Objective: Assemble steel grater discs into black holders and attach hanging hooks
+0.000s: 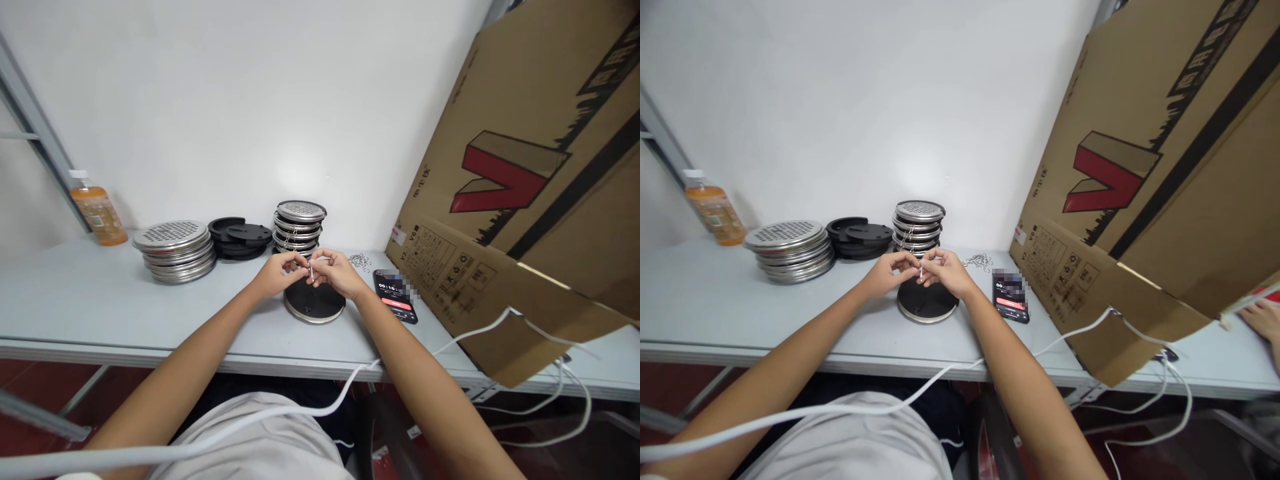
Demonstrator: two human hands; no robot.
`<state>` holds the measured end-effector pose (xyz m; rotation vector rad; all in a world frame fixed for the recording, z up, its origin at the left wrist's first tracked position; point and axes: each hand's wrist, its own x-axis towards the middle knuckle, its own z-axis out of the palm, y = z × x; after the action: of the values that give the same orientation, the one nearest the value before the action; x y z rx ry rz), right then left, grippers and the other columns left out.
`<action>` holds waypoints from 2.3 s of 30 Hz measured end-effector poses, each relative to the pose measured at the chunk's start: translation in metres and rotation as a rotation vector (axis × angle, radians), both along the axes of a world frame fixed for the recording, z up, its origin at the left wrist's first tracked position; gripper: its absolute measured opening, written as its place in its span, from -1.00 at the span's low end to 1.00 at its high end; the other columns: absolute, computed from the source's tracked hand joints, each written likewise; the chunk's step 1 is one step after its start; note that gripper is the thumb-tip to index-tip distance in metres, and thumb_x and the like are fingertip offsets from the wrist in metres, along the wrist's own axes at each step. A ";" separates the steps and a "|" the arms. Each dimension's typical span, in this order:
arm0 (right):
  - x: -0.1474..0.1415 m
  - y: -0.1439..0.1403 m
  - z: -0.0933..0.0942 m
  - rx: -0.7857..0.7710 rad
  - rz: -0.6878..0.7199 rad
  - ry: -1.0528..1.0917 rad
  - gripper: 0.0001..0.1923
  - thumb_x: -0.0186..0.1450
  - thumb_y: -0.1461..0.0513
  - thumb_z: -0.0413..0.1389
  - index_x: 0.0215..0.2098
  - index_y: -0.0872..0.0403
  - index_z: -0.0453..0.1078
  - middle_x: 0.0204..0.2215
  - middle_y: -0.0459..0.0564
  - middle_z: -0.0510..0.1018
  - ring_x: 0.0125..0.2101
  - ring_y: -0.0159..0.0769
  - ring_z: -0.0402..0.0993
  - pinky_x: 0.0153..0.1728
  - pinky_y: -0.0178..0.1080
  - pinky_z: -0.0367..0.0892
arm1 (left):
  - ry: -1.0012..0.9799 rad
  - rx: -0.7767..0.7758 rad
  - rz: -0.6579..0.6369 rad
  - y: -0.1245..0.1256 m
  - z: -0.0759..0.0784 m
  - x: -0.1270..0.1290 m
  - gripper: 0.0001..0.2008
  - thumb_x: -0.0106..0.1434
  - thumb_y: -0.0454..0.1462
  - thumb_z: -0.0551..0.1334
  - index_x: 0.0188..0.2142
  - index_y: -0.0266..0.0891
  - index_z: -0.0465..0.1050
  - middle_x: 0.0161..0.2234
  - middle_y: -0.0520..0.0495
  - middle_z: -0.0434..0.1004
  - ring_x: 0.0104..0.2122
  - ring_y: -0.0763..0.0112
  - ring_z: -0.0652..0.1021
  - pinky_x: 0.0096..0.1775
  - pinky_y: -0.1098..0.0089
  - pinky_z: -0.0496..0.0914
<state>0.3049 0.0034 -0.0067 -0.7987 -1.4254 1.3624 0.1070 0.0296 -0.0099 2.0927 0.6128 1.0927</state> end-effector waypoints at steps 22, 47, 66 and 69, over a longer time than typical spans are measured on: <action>-0.006 -0.006 0.002 0.099 0.040 -0.129 -0.55 0.19 -0.07 0.31 -0.27 0.03 0.25 -0.53 -0.12 0.60 -0.46 -0.29 0.64 -0.51 -0.37 0.49 | -0.035 -0.257 -0.222 0.002 -0.008 0.004 -0.70 0.25 -0.11 0.33 -0.18 -0.28 0.41 -0.42 -0.02 0.53 -0.40 0.41 0.54 -0.31 0.40 0.36; -0.002 -0.001 0.003 0.265 -0.075 -0.091 -0.62 0.16 0.03 0.36 -0.15 0.05 0.51 -0.32 -0.04 0.66 -0.34 -0.34 0.57 -0.27 -0.27 0.47 | -0.323 -0.456 -0.152 0.014 -0.008 0.002 -0.63 0.11 -0.06 0.47 -0.30 -0.30 0.46 -0.42 -0.06 0.61 -0.41 0.39 0.62 -0.24 0.35 0.51; 0.003 -0.001 0.008 0.257 -0.159 -0.186 -0.70 0.11 0.07 0.35 -0.40 0.14 0.50 -0.52 -0.10 0.53 -0.52 -0.45 0.36 -0.45 -0.34 0.26 | -0.040 -0.238 -0.067 0.006 -0.005 -0.001 -0.56 0.15 -0.10 0.41 -0.05 -0.29 0.46 -0.21 -0.15 0.60 -0.32 0.32 0.60 -0.20 0.28 0.49; 0.009 0.001 0.011 0.264 -0.274 -0.119 -0.72 0.12 0.07 0.34 -0.41 0.13 0.49 -0.53 -0.12 0.51 -0.55 -0.48 0.28 -0.49 -0.34 0.19 | 0.242 -0.048 -0.162 -0.001 -0.002 -0.004 -0.48 0.18 -0.22 0.36 0.14 -0.20 0.39 0.03 -0.21 0.54 -0.06 0.18 0.58 -0.01 0.18 0.46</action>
<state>0.3143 0.0040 0.0047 -0.8739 -1.4882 0.9102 0.1034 0.0285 -0.0120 2.2070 0.5653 0.7340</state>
